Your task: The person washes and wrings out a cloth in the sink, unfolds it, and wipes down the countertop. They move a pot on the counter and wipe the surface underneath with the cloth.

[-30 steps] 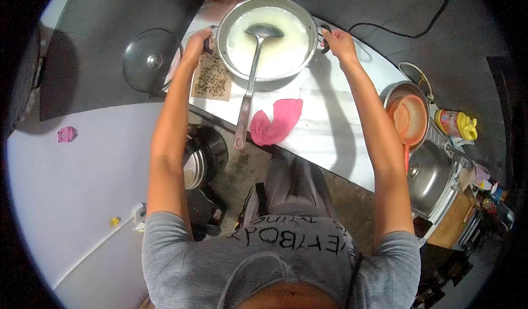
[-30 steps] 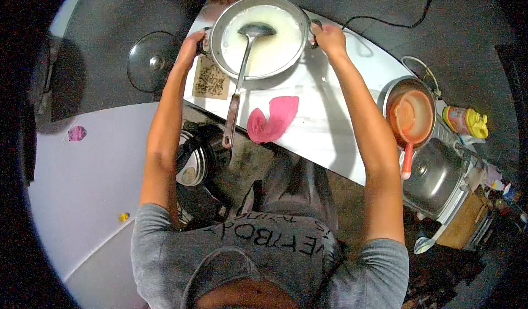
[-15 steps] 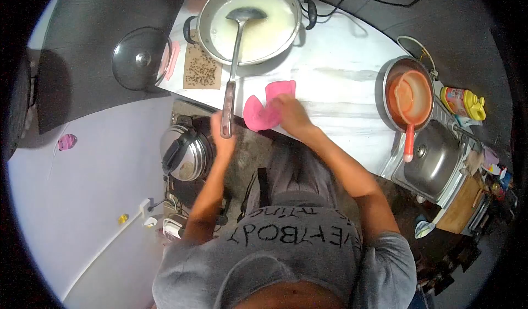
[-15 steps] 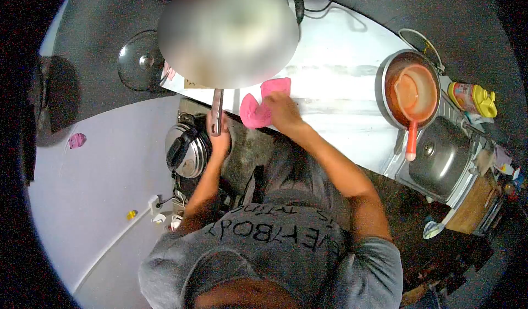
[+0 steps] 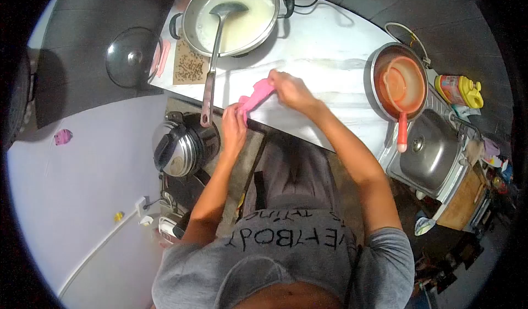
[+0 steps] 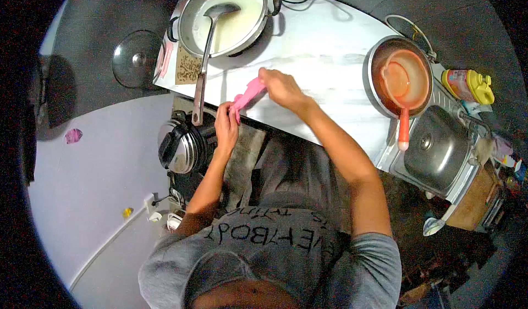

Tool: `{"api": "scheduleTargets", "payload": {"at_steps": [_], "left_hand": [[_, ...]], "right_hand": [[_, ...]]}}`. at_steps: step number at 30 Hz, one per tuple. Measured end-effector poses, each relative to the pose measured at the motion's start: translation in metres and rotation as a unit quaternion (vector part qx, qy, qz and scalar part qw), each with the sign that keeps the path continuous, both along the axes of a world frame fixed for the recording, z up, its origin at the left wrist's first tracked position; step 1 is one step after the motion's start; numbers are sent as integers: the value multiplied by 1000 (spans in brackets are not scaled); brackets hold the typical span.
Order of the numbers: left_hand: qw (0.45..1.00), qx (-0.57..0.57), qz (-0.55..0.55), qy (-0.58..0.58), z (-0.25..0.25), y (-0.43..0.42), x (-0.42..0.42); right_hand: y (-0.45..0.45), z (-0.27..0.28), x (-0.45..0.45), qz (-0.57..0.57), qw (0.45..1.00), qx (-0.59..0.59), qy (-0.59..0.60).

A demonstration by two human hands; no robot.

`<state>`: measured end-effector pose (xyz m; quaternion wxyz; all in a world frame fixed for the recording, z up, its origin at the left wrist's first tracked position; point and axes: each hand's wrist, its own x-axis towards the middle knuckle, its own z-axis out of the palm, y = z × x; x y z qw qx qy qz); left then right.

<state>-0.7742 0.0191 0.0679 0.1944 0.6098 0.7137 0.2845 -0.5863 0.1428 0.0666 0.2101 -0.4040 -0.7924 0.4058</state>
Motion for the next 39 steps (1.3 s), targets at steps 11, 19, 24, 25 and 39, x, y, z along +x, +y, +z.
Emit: {"api": "scheduleTargets", "payload": {"at_steps": [11,19,24,25,39], "left_hand": [[898,-101,-26,-428,40,120,98],[968,-31,-215,-123,32,175,122],[969,-26,-203,-141,36,207,126],[969,-25,-203,-142,39,211,127],[968,225,-107,-35,26,257,154]], "right_hand": [[66,65,130,-19,996,63,-53],[103,60,169,-104,968,62,-219],[123,67,182,-128,960,74,-238],[128,69,186,-121,967,72,-213],[162,47,177,-215,923,285,-145]]}}
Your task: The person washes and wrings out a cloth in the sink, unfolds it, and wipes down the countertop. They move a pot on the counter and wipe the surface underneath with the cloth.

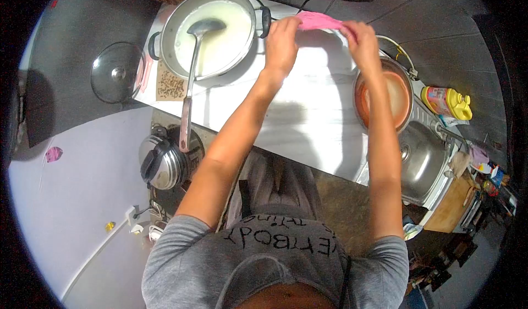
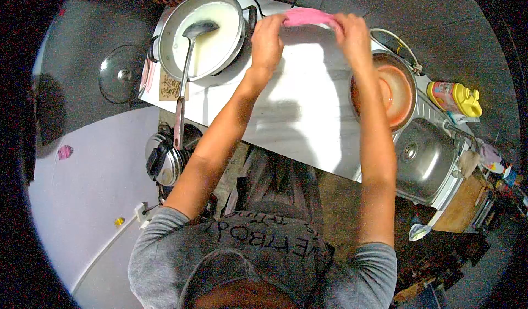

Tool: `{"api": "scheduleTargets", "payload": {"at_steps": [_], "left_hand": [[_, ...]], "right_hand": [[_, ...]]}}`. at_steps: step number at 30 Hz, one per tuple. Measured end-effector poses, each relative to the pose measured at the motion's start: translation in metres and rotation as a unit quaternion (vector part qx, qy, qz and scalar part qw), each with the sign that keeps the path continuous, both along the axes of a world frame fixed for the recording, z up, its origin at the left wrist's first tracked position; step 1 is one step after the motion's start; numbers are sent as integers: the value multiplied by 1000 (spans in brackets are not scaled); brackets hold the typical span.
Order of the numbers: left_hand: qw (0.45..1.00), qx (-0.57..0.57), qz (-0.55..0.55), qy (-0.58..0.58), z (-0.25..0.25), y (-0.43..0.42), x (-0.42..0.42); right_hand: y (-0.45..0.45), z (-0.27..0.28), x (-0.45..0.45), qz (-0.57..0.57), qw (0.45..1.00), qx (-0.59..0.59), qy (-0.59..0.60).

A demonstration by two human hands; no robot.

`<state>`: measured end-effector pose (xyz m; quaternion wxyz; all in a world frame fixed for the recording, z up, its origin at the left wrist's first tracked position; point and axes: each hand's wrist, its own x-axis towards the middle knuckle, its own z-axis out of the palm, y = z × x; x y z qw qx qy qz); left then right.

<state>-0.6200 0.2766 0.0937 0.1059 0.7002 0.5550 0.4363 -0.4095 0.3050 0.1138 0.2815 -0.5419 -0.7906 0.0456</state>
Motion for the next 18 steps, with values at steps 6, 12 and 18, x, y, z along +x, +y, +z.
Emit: {"api": "scheduleTargets", "payload": {"at_steps": [6,12,18], "left_hand": [[958,-123,48,254,-81,-44,-14],[975,-148,-79,145,-89,-8,-9],[951,-185,-82,235,-115,-13,-32]], "right_hand": [[-31,-69,-17,45,977,-206,-43],[-8,-137,-52,0,986,-156,-64],[-28,-138,-79,-50,970,-222,-90]]}}
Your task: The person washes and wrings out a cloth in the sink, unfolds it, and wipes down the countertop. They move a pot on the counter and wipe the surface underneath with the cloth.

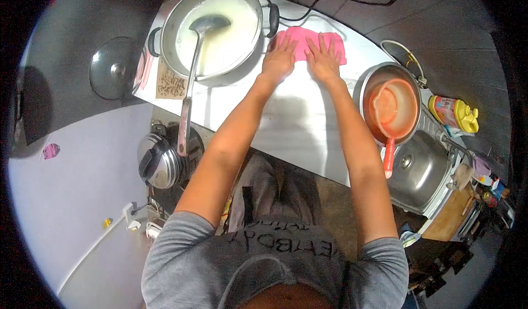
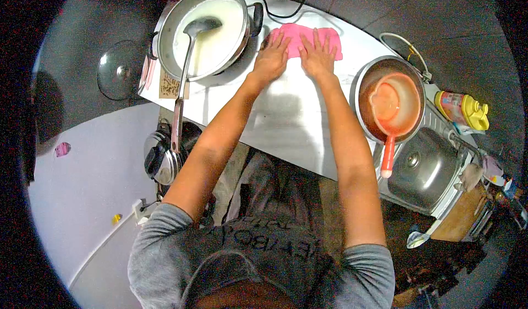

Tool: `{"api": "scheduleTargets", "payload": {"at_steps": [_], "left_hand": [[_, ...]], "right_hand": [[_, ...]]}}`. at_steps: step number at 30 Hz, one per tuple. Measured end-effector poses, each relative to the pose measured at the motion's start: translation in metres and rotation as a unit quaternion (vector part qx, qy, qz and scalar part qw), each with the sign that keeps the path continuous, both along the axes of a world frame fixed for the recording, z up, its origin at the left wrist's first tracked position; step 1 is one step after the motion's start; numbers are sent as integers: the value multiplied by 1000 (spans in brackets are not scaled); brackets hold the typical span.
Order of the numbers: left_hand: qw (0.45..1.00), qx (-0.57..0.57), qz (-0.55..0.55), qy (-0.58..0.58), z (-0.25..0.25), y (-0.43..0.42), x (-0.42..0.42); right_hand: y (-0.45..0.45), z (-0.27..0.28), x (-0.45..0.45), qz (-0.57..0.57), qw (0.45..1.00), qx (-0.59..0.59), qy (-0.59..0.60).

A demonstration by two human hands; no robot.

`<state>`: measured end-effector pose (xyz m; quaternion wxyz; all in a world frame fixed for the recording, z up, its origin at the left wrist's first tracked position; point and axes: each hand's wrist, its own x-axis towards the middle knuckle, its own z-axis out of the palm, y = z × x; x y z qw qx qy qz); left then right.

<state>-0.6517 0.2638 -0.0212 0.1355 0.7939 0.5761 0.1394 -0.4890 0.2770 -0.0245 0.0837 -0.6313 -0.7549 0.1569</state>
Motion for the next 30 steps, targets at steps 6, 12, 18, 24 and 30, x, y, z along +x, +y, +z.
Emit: {"api": "scheduleTargets", "payload": {"at_steps": [6,12,18,24,30], "left_hand": [[1000,-23,6,-8,3,-38,-12],[997,-73,4,25,19,-75,-21],[989,-41,-44,138,10,-94,-25],[996,-39,-16,81,32,-79,-27],[997,-69,-27,36,61,-110,-32]], "right_hand": [[-28,2,-7,41,999,-11,-34],[-50,9,-6,74,996,-41,-5],[-59,6,8,136,990,-33,-24],[-49,24,23,176,982,67,23],[-84,57,20,186,982,11,16]]}}
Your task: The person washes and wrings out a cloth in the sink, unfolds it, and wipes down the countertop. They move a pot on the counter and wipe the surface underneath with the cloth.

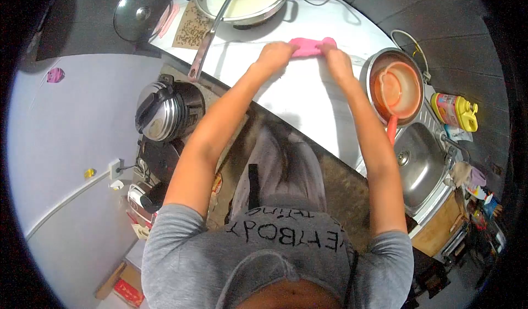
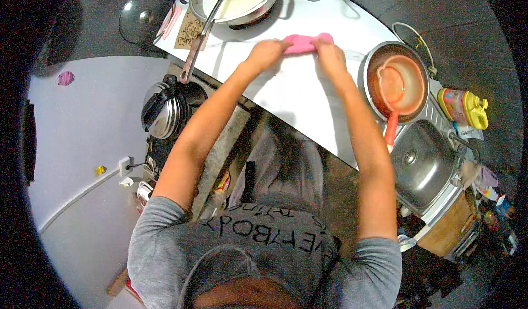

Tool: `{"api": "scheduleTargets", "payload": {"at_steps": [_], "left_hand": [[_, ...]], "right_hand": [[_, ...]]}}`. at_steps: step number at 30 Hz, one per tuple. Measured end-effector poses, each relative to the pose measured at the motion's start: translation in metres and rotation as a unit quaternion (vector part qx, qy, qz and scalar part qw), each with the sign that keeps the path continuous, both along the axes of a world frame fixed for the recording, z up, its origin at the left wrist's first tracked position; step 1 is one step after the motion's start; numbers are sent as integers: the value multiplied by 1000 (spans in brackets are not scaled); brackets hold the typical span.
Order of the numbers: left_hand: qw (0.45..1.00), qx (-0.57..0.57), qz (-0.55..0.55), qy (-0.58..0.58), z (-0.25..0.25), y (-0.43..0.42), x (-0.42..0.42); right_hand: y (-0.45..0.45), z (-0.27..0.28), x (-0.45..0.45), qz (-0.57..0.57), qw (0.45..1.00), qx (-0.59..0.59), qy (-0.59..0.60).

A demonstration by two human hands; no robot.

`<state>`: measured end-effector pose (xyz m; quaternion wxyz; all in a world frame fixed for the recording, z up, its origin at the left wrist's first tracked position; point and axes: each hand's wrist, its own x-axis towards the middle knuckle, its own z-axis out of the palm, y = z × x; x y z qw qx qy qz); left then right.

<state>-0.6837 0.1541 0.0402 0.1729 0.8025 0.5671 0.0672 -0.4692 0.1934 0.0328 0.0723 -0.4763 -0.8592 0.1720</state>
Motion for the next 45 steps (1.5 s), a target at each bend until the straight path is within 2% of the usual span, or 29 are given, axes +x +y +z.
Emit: {"api": "scheduleTargets", "payload": {"at_steps": [2,4,5,10,12,15,17,24,27,29,32,36,38,39,41,42,44,45], "left_hand": [[1000,10,-13,12,-19,-24,0],[996,82,-40,2,-34,-44,0],[996,76,-43,-3,-37,-56,3],[999,38,-21,29,-54,-60,10],[999,35,-17,2,-62,-61,12],[999,43,-9,9,-57,-62,13],[999,-9,-16,31,-36,-59,12],[999,-2,-15,-41,-38,-80,-1],[998,54,-27,1,-43,-82,-5],[995,81,-50,-30,-49,-79,-11],[989,91,-65,-95,-54,-81,-19],[986,117,-69,-94,-50,-80,-23],[992,24,-49,-111,-33,-69,-26],[992,25,-50,-109,-24,-62,-26],[994,-30,55,-89,0,-48,-26],[994,-31,55,-88,9,-43,-27],[974,-60,108,-188,26,-35,-27],[961,-77,136,-229,33,-33,-27]], "right_hand": [[-21,-16,0,15,1000,17,4],[-38,-38,2,26,994,109,-16],[-45,-37,0,9,1000,26,-5],[-58,-41,-12,-32,999,25,-14],[-59,-39,-16,-48,999,12,-22],[-59,-35,-11,-48,998,4,-30],[-51,-24,-7,-24,998,-63,-12],[-71,-24,3,-6,999,38,-15],[-71,-25,3,-12,997,79,-4],[-69,-18,5,-17,999,9,-33],[-73,-19,8,-7,999,37,-29],[-69,-19,15,3,999,33,-26],[-57,-18,21,21,996,-35,75],[-53,-16,21,20,996,-33,77],[-43,6,20,-54,992,-69,87],[-40,16,19,-55,992,-69,89],[-34,40,18,-87,974,-124,166],[-28,47,20,-67,975,-112,182]]}}
